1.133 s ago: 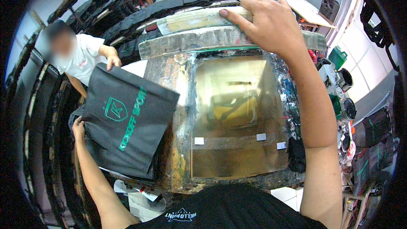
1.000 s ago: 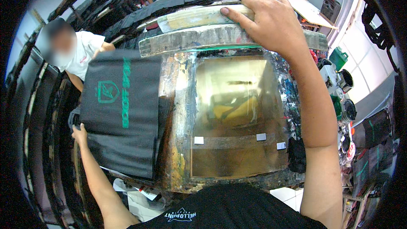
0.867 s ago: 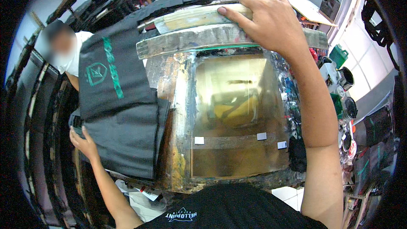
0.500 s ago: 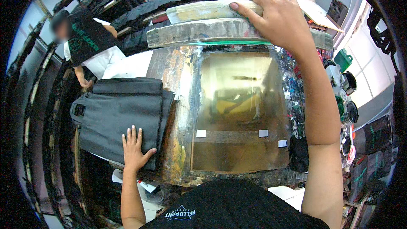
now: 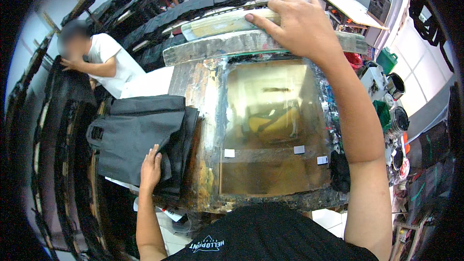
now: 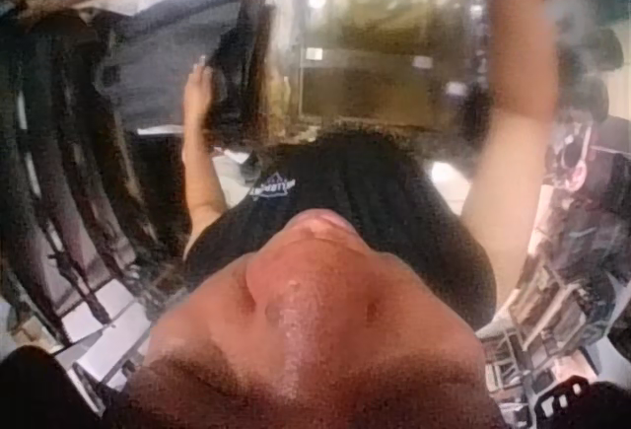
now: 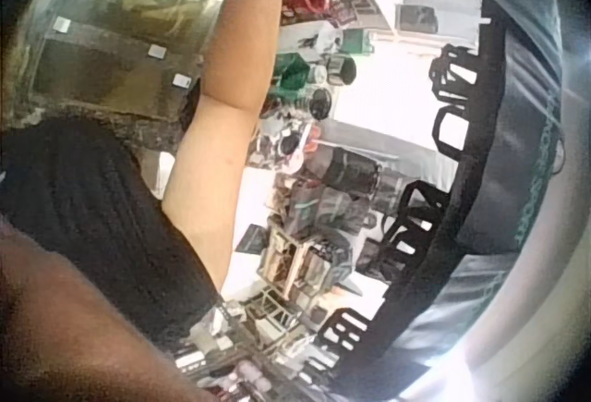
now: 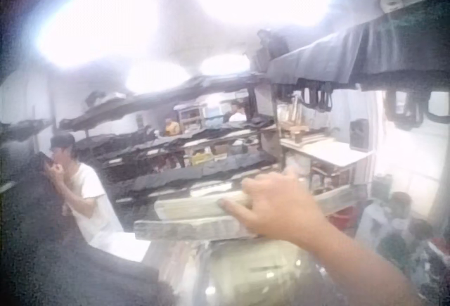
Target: The person performs screen printing on black bags by placing a bag on the board, lowering the screen frame, dragging a squeegee across the mesh with ink, and lifting the frame to remove the printed bag.
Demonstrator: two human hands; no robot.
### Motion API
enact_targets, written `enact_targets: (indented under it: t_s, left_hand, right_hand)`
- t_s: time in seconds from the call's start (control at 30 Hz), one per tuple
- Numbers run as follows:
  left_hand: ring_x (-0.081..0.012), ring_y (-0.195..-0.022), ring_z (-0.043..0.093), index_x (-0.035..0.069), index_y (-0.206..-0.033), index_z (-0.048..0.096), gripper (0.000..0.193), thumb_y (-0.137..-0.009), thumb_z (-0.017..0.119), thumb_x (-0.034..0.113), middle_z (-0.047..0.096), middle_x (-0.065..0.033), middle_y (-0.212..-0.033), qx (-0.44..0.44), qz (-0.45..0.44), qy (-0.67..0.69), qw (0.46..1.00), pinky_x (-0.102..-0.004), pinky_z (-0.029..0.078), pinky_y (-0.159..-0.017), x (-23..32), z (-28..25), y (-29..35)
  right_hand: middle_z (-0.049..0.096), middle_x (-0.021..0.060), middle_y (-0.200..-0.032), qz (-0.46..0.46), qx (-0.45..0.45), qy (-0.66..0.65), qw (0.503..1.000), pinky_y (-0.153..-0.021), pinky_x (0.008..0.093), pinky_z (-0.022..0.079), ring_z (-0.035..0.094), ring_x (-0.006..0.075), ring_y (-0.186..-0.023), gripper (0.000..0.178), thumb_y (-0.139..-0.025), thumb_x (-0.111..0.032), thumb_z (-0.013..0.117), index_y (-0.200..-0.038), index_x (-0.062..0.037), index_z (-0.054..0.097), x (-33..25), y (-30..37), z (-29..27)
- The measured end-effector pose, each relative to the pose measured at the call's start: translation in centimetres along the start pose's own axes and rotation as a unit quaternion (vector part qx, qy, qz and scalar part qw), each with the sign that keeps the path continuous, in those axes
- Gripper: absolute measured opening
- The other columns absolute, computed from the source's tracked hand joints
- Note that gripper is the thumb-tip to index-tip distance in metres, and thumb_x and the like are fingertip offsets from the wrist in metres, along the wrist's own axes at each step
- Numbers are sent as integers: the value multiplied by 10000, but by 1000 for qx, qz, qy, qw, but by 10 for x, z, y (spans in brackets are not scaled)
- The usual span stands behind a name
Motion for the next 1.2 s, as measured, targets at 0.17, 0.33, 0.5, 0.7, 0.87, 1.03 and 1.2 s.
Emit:
enact_targets:
  t_s: [0.17,0.33,0.5,0.7,0.87,1.03,1.2]
  left_hand:
    - [-364,-1604,359,65,-1631,465,511,-1181,400,298,489,-154,-1672,-19,54,82,995,-567,104,-1339,81,-7,-9]
    - [-433,-1586,360,-11,-1632,418,602,-1186,348,387,425,-264,-1679,-117,162,135,971,-613,130,-1320,198,97,-32]
    - [-557,-1595,238,-13,-1649,382,745,-1141,447,528,291,-305,-1733,-143,187,183,955,-627,157,-1317,298,198,-44]
    - [-518,-1599,272,102,-1551,593,766,-1025,585,657,367,-257,-1715,-99,324,-9,941,-669,168,-1300,285,189,-13]
    - [-525,-1603,254,159,-1565,599,912,-909,629,793,384,-193,-1727,-122,320,-34,939,-741,109,-1275,248,178,16]
    - [-511,-1633,171,179,-1649,485,1122,-806,618,909,286,-178,-1775,-112,376,-34,919,-737,48,-1283,261,193,11]
    - [-490,-1634,193,184,-1632,511,1100,-800,642,891,310,-159,-1769,-107,411,-19,905,-724,65,-1291,282,205,-10]
  right_hand:
    - [785,181,-894,-7,4,12,1000,-853,558,504,770,363,-927,709,-1032,-713,493,-914,-74,775,1,0,5]
    - [780,187,-914,-1,1,-7,1000,-871,553,507,757,371,-941,706,-1027,-710,512,-942,-62,780,2,-1,3]
    - [763,194,-920,13,-29,-4,999,-872,533,508,736,387,-966,696,-1021,-709,536,-996,-63,794,0,2,2]
    - [761,218,-849,-13,-6,-22,1000,-847,537,533,752,408,-884,694,-1007,-705,562,-910,-56,787,-7,-5,-12]
    - [596,23,-757,29,-244,-24,969,-797,399,508,571,170,-708,741,-1124,-697,300,-978,-90,698,-2,-13,6]
    - [572,19,-763,8,-180,-79,980,-571,283,429,528,126,-695,743,-1118,-705,336,-893,-89,684,-7,-13,-4]
    - [571,24,-747,36,-220,-72,972,-592,294,439,542,135,-719,736,-1112,-710,349,-878,-98,685,-1,-12,2]
Point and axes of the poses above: each hand's wrist, its own y-axis away from the middle knuckle, its own z-axis out of the palm, x = y × z, the point moved 6 cm from there along -y, towards the middle knuckle
